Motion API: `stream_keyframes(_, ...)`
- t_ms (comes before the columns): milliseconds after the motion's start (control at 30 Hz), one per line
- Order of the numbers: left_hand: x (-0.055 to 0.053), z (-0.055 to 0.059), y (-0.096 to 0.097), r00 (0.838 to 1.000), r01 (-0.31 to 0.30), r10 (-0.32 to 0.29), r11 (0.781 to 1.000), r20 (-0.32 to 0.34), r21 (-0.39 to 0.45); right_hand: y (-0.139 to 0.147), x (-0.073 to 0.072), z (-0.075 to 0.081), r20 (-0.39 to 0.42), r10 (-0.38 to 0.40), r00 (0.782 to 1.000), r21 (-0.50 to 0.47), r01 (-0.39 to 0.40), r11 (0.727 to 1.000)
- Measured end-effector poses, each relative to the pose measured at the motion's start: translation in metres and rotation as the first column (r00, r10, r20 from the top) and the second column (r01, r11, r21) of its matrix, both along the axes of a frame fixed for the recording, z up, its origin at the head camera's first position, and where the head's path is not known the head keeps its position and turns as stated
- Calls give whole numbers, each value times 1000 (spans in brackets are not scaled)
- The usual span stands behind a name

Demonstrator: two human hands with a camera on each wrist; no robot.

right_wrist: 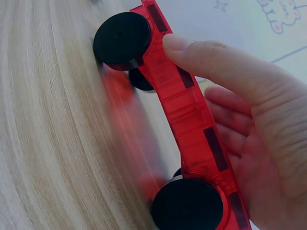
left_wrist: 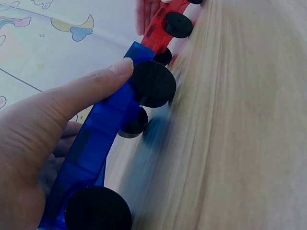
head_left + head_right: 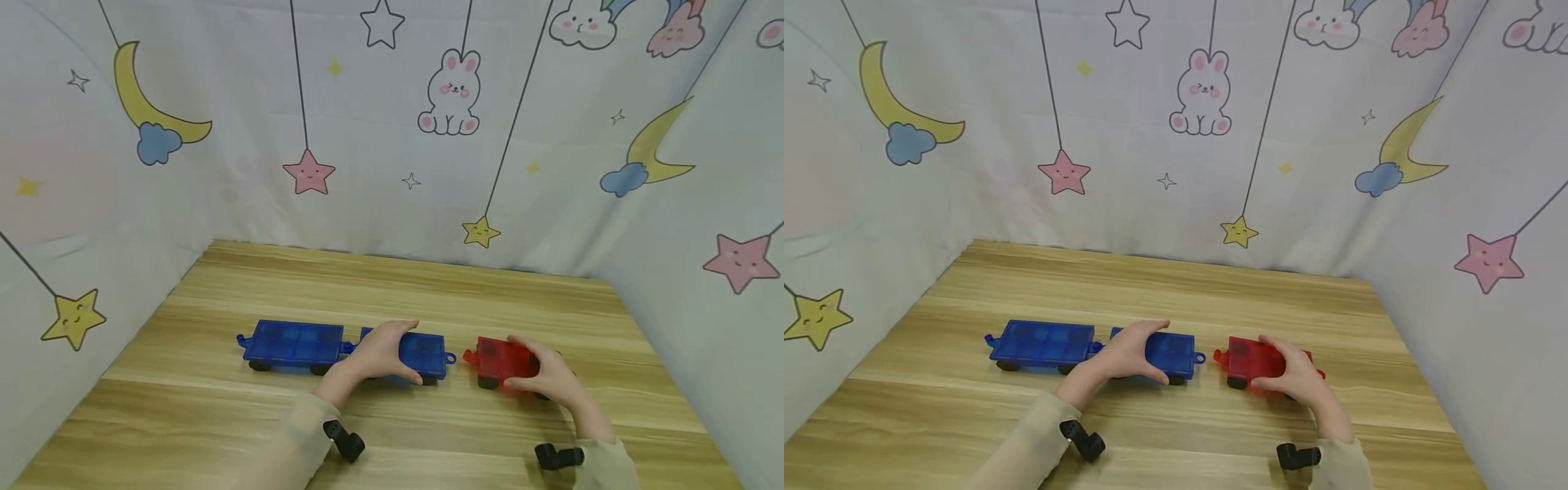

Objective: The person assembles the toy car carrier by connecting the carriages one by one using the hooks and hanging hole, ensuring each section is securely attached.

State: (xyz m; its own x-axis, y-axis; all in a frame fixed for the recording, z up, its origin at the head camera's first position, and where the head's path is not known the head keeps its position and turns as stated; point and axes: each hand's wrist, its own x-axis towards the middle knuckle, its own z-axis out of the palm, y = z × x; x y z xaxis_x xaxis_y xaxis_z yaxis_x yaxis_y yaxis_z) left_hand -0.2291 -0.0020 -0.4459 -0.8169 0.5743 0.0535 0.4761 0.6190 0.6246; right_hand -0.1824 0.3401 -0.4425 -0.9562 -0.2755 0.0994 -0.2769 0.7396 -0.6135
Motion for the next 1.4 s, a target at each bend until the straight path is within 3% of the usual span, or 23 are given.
stream_keyframes(1067, -1, -1, -4, 1000, -23, 23, 998, 5, 64, -10, -3, 0, -2, 21, 1000, -10, -21, 1000)
stream_keyframes(1400, -3, -2, -5, 1000, -6, 8, 996, -19, 93, -13, -4, 0, 1, 29, 1000, -5, -29, 1000)
